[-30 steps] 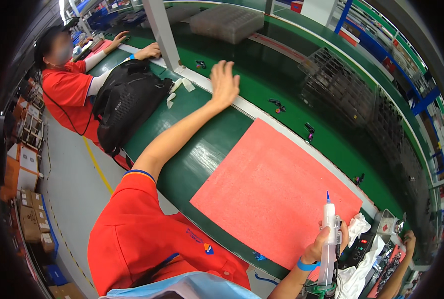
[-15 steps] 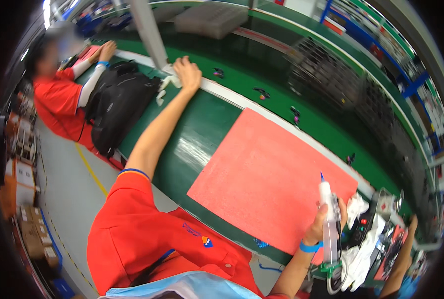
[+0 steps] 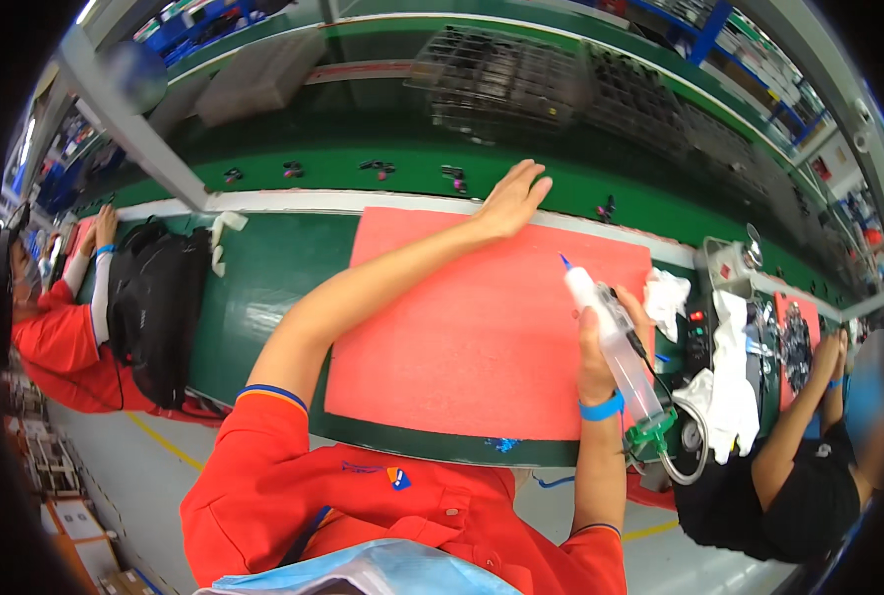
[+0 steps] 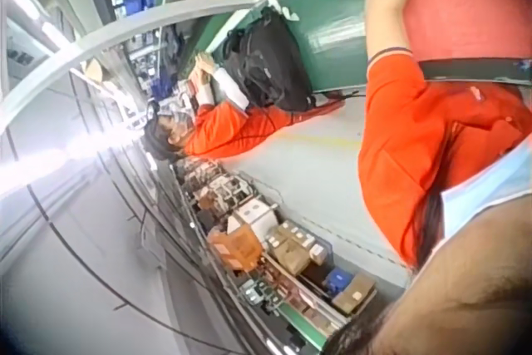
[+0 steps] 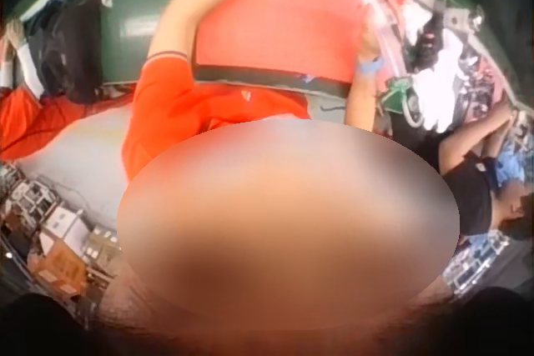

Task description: Applying adhesive to small electronic components on an assembly line using a manual dispenser.

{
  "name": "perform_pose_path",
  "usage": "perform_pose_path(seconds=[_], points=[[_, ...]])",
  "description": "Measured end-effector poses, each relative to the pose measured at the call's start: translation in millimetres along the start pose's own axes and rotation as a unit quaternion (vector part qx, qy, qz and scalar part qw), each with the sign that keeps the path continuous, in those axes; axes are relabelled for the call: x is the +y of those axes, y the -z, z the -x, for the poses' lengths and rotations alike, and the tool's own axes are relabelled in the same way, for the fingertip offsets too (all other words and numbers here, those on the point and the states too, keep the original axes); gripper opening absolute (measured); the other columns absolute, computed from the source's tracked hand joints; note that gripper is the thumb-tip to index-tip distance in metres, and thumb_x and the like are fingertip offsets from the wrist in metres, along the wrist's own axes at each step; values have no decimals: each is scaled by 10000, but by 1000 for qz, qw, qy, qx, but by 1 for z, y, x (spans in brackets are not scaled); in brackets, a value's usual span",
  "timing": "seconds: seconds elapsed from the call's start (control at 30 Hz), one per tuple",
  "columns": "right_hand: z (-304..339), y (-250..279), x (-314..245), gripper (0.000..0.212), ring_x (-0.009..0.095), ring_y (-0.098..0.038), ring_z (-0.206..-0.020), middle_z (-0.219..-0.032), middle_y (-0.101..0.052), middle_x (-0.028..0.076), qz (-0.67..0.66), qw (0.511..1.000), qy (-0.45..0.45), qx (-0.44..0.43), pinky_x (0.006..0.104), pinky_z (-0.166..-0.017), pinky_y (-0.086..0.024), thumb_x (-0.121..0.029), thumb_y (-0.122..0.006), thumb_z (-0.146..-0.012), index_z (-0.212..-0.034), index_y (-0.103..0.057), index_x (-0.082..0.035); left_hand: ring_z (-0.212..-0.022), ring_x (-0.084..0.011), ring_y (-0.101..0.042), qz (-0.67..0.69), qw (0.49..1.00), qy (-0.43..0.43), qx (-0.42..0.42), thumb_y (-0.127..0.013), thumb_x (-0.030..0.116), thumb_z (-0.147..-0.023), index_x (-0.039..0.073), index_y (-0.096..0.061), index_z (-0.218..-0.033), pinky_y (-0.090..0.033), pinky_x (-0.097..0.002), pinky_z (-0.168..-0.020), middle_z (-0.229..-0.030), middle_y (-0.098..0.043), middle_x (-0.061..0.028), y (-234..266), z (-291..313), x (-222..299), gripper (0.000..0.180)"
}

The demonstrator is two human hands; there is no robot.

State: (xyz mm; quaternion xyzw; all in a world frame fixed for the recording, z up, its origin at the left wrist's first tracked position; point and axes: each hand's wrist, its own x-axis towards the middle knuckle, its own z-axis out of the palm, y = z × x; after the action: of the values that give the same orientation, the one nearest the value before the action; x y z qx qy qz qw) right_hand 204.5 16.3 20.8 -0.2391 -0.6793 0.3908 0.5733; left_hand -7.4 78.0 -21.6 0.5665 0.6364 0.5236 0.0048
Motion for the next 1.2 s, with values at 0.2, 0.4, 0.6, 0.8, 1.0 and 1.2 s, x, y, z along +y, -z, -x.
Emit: perform_pose_path(seconds=[0.2,0.4,0.6,0.8,1.0,1.2], points=[[-8,9,2,367,224,-579,-638,-939,-521,183,31,999,16,16,282,-564,-489,-50,-563,-734,-1060,-414,29,-1059,-295,-384,-61,996,-43,-44,-487,90,-731,21,-536,-977,-363,-363,-842,-1111,-449,-145,-45,-34,-4,260],[-15,13,3,365,237,-576,-642,-953,-507,201,32,997,55,52,294,-549,-493,-84,-551,-739,-1050,-409,47,-1006,-220,-419,-158,912,-348,-151,-541,-7,-611,59,-557,-900,-397,-358,-795,-1014,-498,-73,-61,-64,11,297],[-14,7,-2,357,252,-572,-638,-963,-502,210,30,996,46,64,303,-532,-492,-100,-532,-745,-1044,-406,47,-778,-219,-528,-210,903,-298,-228,-544,10,-615,46,-593,-758,-457,-292,-658,-750,-563,-74,-64,-60,9,155],[-10,10,-5,357,240,-565,-584,-943,-511,205,26,995,56,75,304,-515,-491,-133,-532,-750,-1040,-409,34,-540,-136,-556,301,831,301,-359,-505,39,-744,-56,-581,-805,-452,-248,-459,-635,-565,-91,3,-50,37,136],[-6,8,-7,395,234,-571,-609,-905,-520,203,-7,999,27,24,313,-516,-495,-185,-555,-752,-1038,-403,42,-587,-160,-589,203,784,376,-449,-507,59,-763,-102,-537,-872,-498,-240,-526,-714,-584,-135,77,-9,44,196],[-5,1,-8,369,198,-569,-714,-880,-537,175,41,999,-4,-29,277,-523,-492,-174,-598,-726,-981,-455,52,-652,-181,-608,319,766,386,-403,-532,66,-778,-109,-492,-951,-509,-227,-583,-771,-585,-157,67,37,53,250]])
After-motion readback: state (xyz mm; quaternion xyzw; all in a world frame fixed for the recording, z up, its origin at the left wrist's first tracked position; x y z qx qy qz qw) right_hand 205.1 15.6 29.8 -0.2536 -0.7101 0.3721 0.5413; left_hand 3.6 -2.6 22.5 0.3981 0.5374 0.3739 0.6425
